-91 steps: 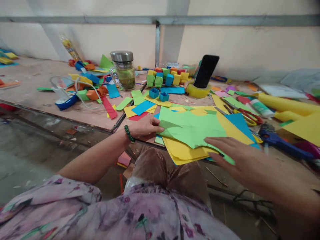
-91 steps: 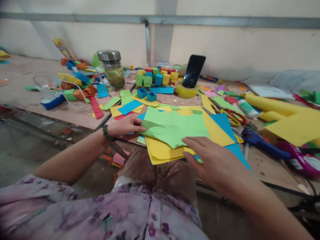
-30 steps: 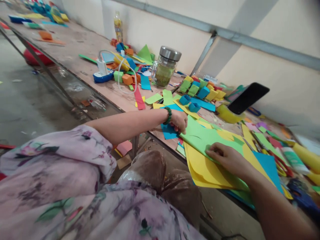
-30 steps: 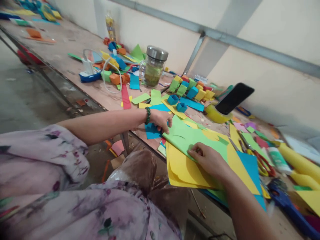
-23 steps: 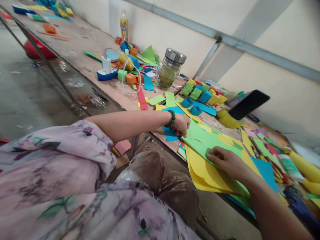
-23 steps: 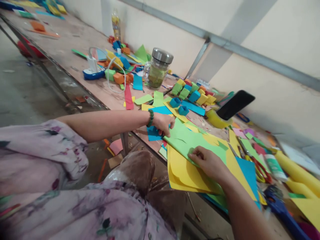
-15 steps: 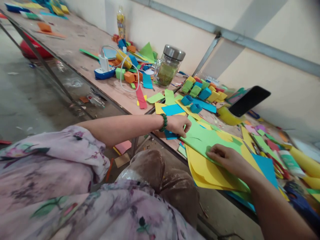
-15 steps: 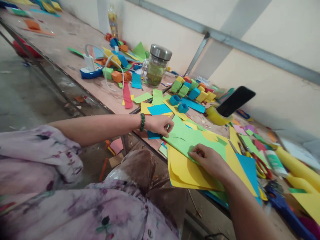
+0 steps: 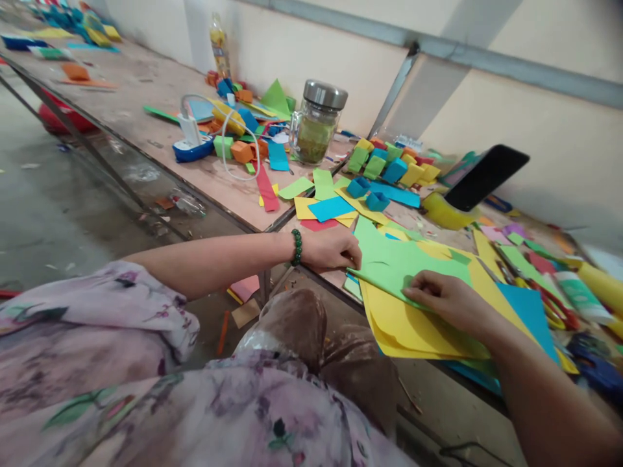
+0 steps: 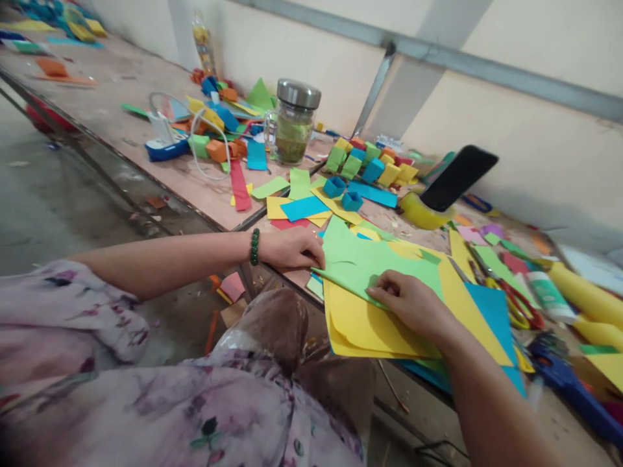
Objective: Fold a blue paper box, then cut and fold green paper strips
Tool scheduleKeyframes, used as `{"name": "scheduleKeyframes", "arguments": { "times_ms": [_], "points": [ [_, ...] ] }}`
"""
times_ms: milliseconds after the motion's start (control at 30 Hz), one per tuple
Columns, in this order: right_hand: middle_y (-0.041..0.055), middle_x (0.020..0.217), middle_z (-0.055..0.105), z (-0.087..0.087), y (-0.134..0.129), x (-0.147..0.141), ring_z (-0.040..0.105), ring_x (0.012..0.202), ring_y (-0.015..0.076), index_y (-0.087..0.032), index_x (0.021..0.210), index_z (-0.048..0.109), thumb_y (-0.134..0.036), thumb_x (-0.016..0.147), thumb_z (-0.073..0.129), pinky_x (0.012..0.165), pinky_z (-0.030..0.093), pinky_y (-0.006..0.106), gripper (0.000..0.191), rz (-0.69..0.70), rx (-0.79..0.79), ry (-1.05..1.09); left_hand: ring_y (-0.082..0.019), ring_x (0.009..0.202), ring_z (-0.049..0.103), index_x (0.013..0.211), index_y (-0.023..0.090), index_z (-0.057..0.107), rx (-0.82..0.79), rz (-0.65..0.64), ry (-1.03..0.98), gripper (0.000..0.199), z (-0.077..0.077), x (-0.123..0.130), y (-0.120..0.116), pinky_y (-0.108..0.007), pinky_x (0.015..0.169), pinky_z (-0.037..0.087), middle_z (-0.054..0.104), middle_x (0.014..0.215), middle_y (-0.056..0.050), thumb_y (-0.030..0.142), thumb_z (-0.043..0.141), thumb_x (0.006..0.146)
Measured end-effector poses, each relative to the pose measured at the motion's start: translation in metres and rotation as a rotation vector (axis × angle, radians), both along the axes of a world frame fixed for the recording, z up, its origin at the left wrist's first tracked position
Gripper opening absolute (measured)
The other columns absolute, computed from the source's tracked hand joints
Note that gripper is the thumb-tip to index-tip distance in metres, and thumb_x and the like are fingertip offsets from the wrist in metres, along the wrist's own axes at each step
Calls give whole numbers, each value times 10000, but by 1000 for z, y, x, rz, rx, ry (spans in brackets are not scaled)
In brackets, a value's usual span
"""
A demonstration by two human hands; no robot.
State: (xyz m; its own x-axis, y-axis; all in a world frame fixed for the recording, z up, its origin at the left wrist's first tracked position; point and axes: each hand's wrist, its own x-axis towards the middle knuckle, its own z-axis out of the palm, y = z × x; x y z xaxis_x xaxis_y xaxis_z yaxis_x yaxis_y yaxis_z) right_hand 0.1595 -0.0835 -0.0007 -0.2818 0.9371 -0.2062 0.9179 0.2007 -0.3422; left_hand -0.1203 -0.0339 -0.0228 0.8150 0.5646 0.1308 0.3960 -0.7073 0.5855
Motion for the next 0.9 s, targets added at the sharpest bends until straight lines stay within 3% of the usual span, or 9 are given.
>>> {"name": "scheduleKeyframes", "arguments": {
  "times_ms": [233, 467, 900],
  "points": [
    [6, 624, 576, 0, -3, -1, 514, 600, 169, -214, 735, 580, -561, 796, 520, 538, 363, 279, 358, -29, -77, -10, -146, 802, 615, 989, 175, 752, 157, -3, -5, 362, 3, -10, -18, -227, 724, 455, 702, 897, -68, 26, 526, 749],
    [11, 659, 608, -1, -7, -1, 546, 624, 179, -227, 789, 595, -560, 817, 502, 549, 379, 277, 347, -36, -65, -22, -215, 932, 595, 1055, 220, 714, 423, 0, 157, 307, 7, -17, -39, -362, 856, 397, 693, 974, -71, 149, 505, 841],
    [3, 596, 563, 1, -4, -1, 495, 566, 154, -218, 686, 552, -638, 823, 464, 515, 337, 269, 451, 7, -112, -49, -183, 975, 604, 1001, 232, 726, 357, -20, 122, 312, 7, -25, -38, -335, 869, 374, 702, 1062, -48, 103, 494, 838]
  ]
}}
